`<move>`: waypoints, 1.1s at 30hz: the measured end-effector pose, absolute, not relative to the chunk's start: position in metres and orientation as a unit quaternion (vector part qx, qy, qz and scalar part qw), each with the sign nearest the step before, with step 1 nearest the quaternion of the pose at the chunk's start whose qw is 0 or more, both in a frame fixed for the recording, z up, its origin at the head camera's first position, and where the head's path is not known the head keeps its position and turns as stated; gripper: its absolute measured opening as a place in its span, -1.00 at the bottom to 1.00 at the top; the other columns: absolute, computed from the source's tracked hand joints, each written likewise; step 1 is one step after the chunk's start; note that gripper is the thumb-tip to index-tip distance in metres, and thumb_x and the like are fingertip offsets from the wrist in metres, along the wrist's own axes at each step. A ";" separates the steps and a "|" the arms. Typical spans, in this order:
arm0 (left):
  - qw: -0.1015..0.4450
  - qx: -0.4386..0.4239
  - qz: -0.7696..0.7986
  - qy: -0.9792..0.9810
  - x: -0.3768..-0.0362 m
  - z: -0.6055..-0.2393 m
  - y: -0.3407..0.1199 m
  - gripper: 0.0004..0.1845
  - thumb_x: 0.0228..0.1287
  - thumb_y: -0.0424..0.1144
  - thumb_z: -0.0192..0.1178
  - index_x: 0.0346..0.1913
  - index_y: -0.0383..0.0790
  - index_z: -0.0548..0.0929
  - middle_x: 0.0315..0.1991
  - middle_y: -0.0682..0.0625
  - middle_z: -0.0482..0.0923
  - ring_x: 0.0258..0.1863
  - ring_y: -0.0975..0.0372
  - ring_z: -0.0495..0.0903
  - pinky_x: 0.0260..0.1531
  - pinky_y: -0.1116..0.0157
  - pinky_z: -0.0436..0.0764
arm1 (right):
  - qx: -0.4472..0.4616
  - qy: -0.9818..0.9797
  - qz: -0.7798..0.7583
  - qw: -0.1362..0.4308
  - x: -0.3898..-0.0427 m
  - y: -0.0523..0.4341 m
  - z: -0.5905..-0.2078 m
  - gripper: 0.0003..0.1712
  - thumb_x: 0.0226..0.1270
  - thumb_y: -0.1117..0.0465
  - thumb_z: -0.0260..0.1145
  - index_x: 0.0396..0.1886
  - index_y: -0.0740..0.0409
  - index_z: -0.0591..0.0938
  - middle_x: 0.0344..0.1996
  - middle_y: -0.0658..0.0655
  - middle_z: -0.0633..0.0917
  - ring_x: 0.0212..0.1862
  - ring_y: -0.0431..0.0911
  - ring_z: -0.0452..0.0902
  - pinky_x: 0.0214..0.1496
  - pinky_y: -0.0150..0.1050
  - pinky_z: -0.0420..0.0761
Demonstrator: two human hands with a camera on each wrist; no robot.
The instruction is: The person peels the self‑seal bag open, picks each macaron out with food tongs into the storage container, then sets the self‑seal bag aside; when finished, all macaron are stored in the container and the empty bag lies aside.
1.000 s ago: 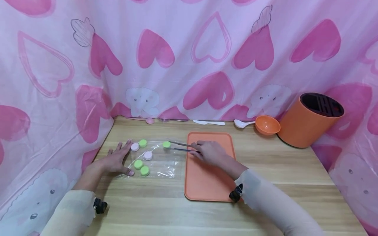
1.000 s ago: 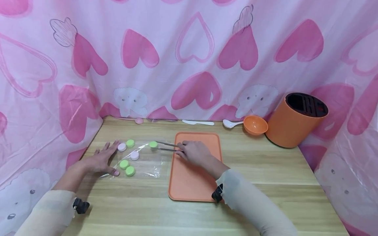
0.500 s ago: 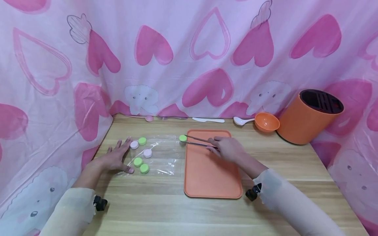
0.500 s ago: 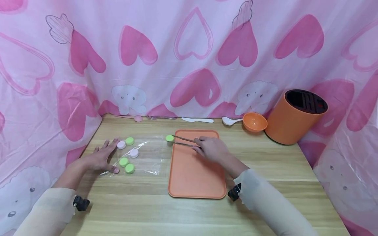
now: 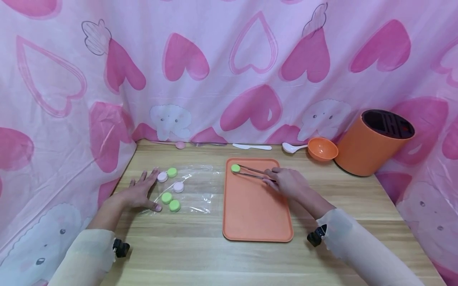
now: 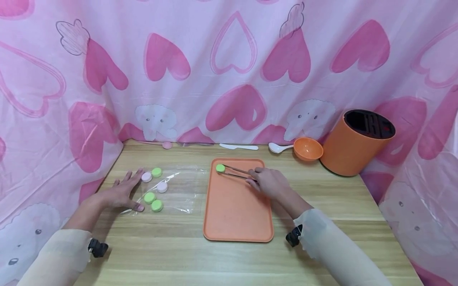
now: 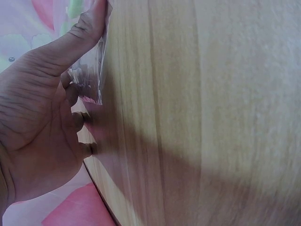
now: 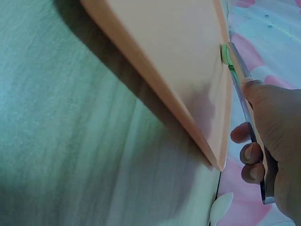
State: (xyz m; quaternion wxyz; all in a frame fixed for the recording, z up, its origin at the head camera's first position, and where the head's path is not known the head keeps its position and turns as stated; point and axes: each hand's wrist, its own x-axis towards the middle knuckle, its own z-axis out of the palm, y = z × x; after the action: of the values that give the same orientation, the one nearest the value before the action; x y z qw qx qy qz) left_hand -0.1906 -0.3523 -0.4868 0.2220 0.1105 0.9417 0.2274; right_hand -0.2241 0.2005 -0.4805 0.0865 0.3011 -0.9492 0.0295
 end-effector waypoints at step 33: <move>0.227 0.103 0.230 0.941 -0.190 -0.486 -0.353 0.67 -0.01 0.19 0.74 0.80 -0.30 -0.36 0.82 -0.37 -0.43 0.75 -0.45 -0.51 0.59 -0.57 -0.49 | 0.372 -0.919 0.044 0.121 -0.219 0.181 -0.482 -0.62 0.54 -0.11 0.50 0.19 -0.06 0.80 -0.35 0.00 0.64 -0.53 -0.15 0.48 -0.47 -0.21 0.67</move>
State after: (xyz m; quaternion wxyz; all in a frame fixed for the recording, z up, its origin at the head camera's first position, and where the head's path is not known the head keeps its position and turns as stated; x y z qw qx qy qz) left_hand -0.1898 -0.3530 -0.4857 0.2274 0.1026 0.9407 0.2297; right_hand -0.2192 0.1809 -0.4822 0.1208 0.3716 -0.9195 0.0435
